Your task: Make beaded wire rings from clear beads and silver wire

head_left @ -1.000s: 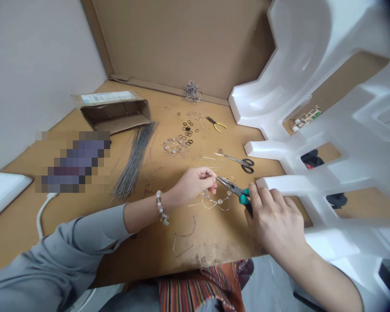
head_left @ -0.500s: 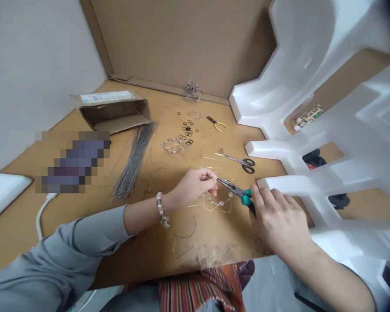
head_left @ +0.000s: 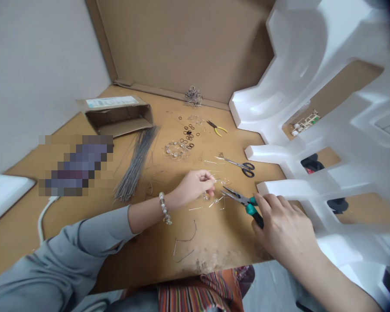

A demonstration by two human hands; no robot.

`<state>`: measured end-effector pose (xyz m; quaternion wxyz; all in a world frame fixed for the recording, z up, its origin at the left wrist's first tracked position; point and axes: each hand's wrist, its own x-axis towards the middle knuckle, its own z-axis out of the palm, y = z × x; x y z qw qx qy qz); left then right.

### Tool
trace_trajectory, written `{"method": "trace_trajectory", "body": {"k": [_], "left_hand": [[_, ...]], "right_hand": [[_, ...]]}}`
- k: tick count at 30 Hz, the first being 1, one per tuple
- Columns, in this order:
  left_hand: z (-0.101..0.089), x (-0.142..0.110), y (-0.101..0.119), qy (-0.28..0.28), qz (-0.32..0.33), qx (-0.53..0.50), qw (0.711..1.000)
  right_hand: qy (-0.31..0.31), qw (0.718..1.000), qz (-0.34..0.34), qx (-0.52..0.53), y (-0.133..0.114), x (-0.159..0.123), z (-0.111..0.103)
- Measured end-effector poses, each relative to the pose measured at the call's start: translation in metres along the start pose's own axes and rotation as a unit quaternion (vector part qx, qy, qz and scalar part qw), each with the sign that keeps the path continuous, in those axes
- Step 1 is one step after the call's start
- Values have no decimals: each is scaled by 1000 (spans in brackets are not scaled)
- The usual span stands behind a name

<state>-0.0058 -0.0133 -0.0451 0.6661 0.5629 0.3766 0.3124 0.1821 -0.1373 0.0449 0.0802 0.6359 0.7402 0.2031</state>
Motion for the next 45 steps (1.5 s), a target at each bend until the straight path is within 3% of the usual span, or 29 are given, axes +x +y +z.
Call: {"method": "trace_trajectory", "body": {"k": [4, 7, 9, 13, 19, 24, 29, 36, 38, 39, 41, 43, 45], "left_hand": [[-6, 4, 6, -24, -38, -49, 998], [-8, 4, 11, -83, -43, -130, 987], [-8, 3, 12, -112, -45, -171, 978], [-7, 1, 14, -141, -54, -201, 968], [-8, 0, 18, -171, -67, -229, 956], [-8, 1, 16, -155, -72, -229, 958], [-4, 1, 14, -100, -67, -185, 975], [-3, 3, 10, -89, -72, -167, 979], [-3, 5, 8, -84, -75, -154, 982], [-3, 5, 6, -79, -75, -143, 984], [-3, 6, 4, -68, -73, -121, 988], [-3, 7, 2, -64, -70, -105, 990], [-4, 8, 2, -63, -73, -89, 991]], "right_hand": [[-18, 991, 55, 117, 12, -5, 12], [-28, 978, 138, 152, 15, 0, 34], [-51, 974, 158, 154, 11, 5, 51], [-81, 969, 171, 157, -1, 10, 73], [-82, 965, 160, 188, 4, 8, 74], [-92, 972, 152, 153, -1, 12, 82], [-18, 984, 131, 117, -21, 14, 97], [43, 966, 134, 216, -25, 16, 106], [71, 934, 135, 324, -22, 19, 103], [83, 904, 139, 396, -20, 22, 101], [82, 816, 161, 550, -18, 32, 94], [27, 721, 173, 671, -18, 46, 87], [-56, 653, 146, 741, -20, 62, 82]]}}
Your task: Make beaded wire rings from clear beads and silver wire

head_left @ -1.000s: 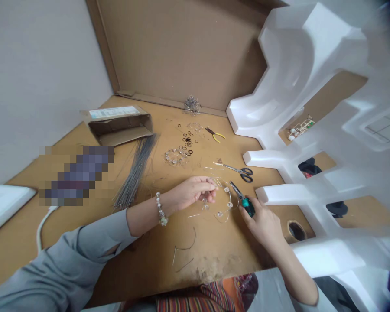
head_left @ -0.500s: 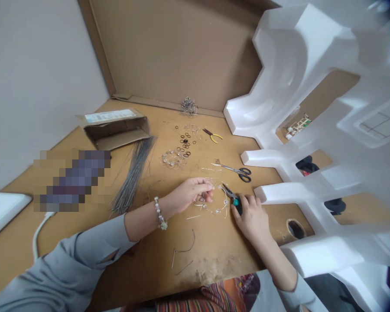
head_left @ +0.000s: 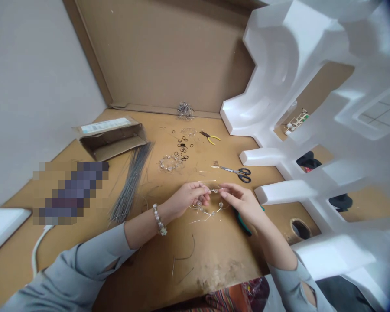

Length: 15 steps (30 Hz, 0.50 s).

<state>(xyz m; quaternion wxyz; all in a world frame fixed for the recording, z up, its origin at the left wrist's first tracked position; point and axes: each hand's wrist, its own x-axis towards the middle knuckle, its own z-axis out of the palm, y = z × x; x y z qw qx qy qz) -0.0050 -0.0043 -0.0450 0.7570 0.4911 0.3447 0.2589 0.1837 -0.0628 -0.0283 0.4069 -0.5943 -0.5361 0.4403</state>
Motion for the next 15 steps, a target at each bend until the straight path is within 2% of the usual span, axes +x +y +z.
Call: {"method": "trace_trajectory", "body": {"k": [2, 4, 8, 12, 15], "left_hand": [[-2, 2, 1, 8, -4, 11, 1000], [-5, 5, 1, 30, 10, 25, 999], [-13, 13, -5, 77, 63, 90, 991], [-18, 19, -13, 74, 98, 141, 982], [-18, 21, -15, 80, 161, 187, 966]], "right_hand": [[-55, 996, 38, 55, -4, 13, 5], [-71, 992, 60, 87, -1, 25, 10], [-73, 990, 65, 105, 12, 35, 14], [-36, 991, 66, 108, 22, 34, 15], [-44, 991, 66, 110, 23, 32, 18]]}}
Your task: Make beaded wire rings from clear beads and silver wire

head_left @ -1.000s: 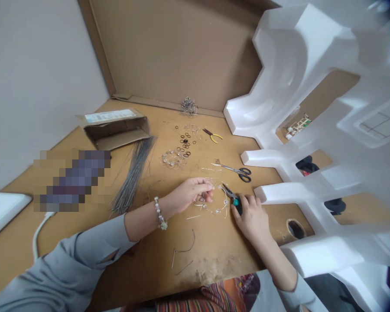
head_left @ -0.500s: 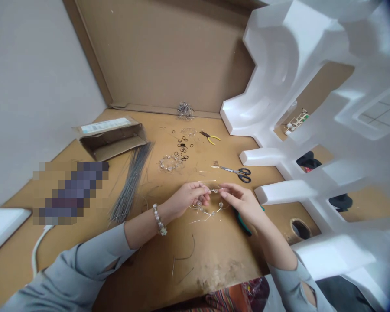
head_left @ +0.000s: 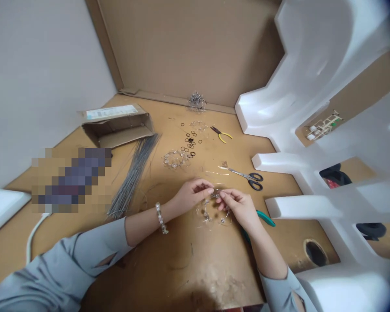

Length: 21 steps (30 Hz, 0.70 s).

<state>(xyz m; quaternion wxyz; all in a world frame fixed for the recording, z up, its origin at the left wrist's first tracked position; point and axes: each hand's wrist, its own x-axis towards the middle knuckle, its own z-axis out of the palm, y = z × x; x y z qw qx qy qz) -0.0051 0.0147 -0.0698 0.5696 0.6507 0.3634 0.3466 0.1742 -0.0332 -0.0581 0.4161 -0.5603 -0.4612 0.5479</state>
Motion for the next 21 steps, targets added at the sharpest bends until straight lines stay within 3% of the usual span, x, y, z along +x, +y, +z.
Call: {"method": "trace_trajectory", "body": {"k": [3, 6, 14, 21], "left_hand": [[1, -1, 1, 19, 70, 62, 995], [3, -2, 2, 36, 91, 83, 992], [6, -5, 7, 85, 54, 64, 993], [5, -4, 4, 95, 43, 50, 993]], "right_hand": [[-18, 1000, 9, 22, -1, -2, 4], [-14, 999, 24, 37, -3, -2, 7], [-1, 998, 31, 47, 0, 1, 2], [30, 999, 13, 44, -6, -1, -2]]}}
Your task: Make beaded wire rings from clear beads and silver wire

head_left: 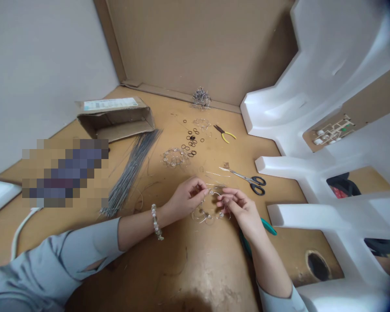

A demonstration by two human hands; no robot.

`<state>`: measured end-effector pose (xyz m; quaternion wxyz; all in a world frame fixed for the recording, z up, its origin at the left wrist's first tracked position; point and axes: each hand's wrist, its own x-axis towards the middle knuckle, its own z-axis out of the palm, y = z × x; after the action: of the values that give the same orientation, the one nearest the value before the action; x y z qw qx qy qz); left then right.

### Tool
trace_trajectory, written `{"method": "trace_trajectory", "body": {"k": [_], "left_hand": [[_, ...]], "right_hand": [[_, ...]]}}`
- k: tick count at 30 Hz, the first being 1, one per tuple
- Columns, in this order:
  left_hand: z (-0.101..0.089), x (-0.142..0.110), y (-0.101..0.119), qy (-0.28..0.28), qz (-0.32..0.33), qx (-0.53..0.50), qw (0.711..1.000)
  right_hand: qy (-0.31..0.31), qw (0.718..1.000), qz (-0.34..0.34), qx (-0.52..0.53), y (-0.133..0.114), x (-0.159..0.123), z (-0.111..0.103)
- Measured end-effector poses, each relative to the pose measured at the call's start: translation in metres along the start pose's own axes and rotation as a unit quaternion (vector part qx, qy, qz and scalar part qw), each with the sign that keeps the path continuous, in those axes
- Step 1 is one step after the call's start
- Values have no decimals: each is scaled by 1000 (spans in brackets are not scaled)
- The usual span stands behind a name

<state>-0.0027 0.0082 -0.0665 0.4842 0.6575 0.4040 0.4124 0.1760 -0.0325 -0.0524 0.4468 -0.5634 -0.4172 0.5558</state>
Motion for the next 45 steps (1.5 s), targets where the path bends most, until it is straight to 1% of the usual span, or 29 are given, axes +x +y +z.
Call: {"method": "trace_trajectory", "body": {"k": [4, 8, 11, 13, 17, 19, 21, 22, 23, 25, 27, 28, 31, 37, 39, 42, 45], "left_hand": [[0, 1, -5, 30, -32, -18, 999], [0, 3, -10, 39, -64, -64, 995], [-1, 4, -13, 34, -65, -92, 993], [-1, 4, -13, 30, -63, -104, 992], [-1, 2, -8, 21, -50, -130, 990], [-2, 1, -5, 10, -39, -144, 989], [-3, 0, -3, -9, -30, -152, 988], [-3, -1, -2, -22, -29, -153, 988], [-3, -2, -1, -36, -30, -153, 987], [-3, -2, -1, -60, -35, -151, 986], [-3, -2, -1, -77, -38, -150, 985], [-3, -2, -1, -82, -37, -149, 985], [-3, -1, -2, -92, -37, -135, 986], [1, -1, -3, -92, -60, -98, 989], [2, -1, -4, -86, -37, -49, 994], [3, -1, -4, -87, 9, 39, 995], [2, -1, -6, -97, 21, 61, 993]], "right_hand": [[49, 998, -22, -17, 2, 1, -2], [86, 989, -36, -116, 8, 4, -7], [100, 979, -49, -172, 11, 4, -7], [105, 978, -61, -170, 10, 3, -6], [120, 981, -99, -114, 6, 0, -3], [141, 978, -109, -105, 3, -1, -2], [149, 978, -110, -99, 1, -1, -3], [136, 981, -104, -89, 0, -2, -3], [109, 987, -94, -75, 0, -2, -3], [39, 996, -58, -48, 0, -3, -2], [-16, 999, -20, -34, 0, -4, 0], [-30, 999, -9, -33, 1, -5, 1], [-37, 998, 2, -51, 0, -6, 5], [-47, 995, 11, -82, -2, -6, 6], [-54, 995, 14, -86, -1, -7, 8], [-53, 994, -1, -100, 2, -7, 12], [-39, 990, -23, -132, 6, -6, 16]]}}
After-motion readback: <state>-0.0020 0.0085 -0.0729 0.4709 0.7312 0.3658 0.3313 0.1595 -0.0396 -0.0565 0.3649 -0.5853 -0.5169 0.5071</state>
